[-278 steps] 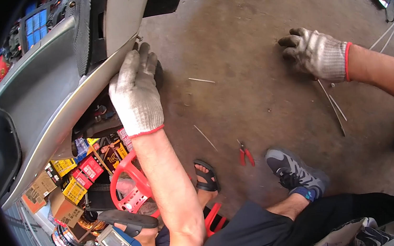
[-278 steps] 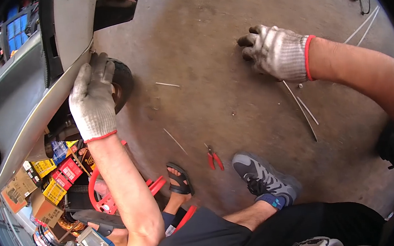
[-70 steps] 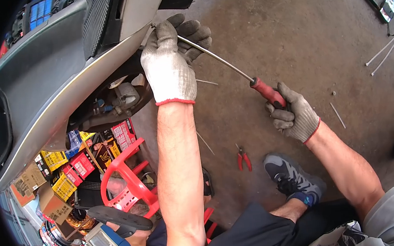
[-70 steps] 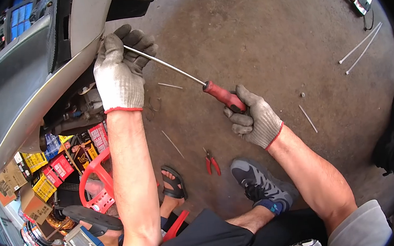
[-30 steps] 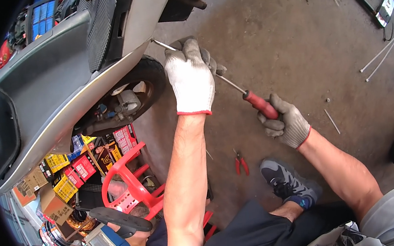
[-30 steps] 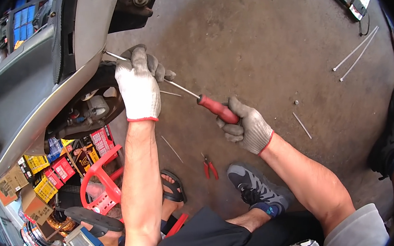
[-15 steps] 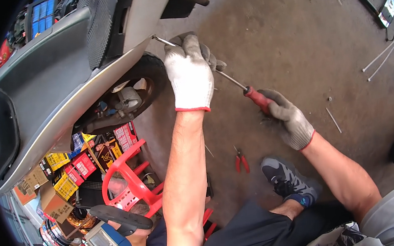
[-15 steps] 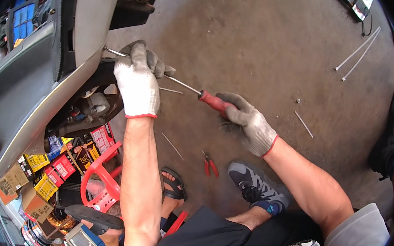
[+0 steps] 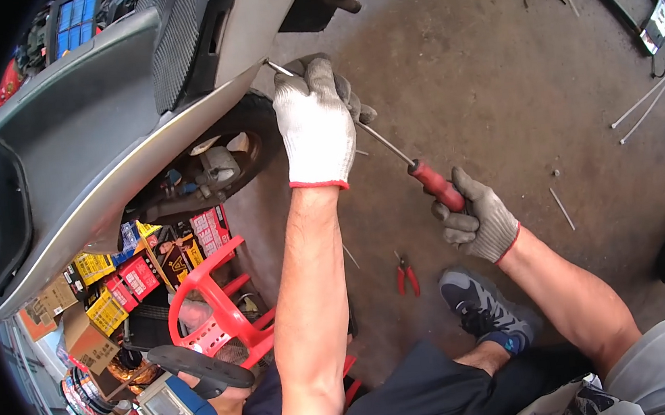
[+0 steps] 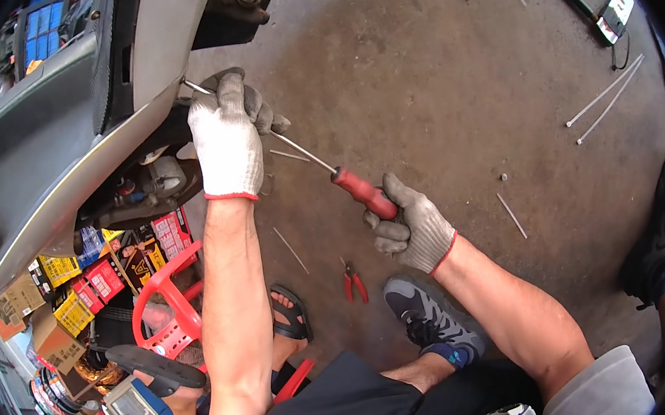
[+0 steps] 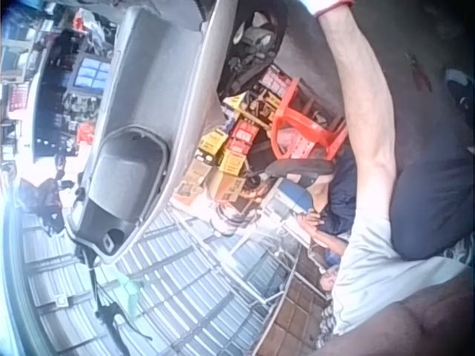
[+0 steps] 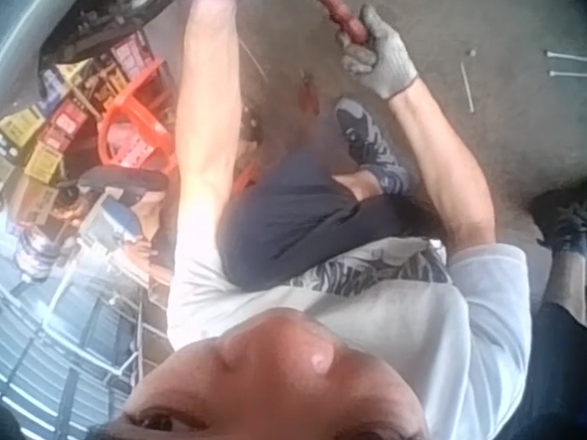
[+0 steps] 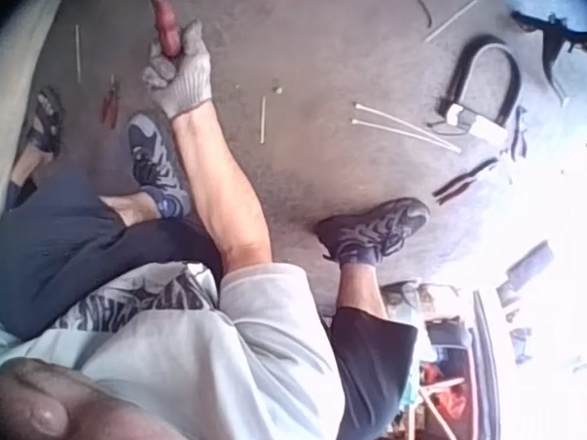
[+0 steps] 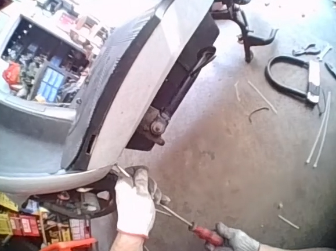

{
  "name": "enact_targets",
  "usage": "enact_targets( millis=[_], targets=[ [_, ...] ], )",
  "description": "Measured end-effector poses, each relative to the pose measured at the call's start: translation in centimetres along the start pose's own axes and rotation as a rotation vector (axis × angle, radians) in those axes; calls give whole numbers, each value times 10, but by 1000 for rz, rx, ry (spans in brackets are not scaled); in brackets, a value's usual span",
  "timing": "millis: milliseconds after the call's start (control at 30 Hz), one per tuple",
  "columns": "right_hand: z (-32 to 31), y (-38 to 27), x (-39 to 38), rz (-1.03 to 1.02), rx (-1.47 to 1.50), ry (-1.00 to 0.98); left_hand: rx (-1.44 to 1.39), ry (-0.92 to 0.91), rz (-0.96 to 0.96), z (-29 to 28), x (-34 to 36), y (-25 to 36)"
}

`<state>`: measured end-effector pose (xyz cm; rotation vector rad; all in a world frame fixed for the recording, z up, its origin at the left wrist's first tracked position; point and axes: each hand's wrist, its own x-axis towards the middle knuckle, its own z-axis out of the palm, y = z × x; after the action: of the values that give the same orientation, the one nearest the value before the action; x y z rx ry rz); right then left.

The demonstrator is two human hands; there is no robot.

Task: Assembling and securing plastic panels on a white scooter using a screwdriver and zip ties.

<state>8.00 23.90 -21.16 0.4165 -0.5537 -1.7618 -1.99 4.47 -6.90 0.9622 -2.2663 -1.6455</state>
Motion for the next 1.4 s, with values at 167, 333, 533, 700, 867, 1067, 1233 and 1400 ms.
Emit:
enact_targets(
  millis=[167,333,533,700,867,1067,1233,1400],
  targets=[
    [8,7,7,-364,-393,719,12,-5,-8,-1,0,3],
    [6,-10,6,-74,-185,345,-7,5,19,0,2,3],
    [-6,-15,11,-330,-194,606,-7,8,25,-1,4,0],
    [-2,-19,17,-50,-179,372,10,-5,46,-3,10,-1],
    [-7,-15,19,-304,-258,498,10,13,56,-2,9,-1],
    [-14,-25,20,-120,-196,344,21,1,73,-2,10,1],
    [-10,-19,16,-279,-284,566,-3,-8,46,-3,10,1],
    [-7,-24,19,-105,-217,443,12,7,59,-3,11,1]
  ],
)
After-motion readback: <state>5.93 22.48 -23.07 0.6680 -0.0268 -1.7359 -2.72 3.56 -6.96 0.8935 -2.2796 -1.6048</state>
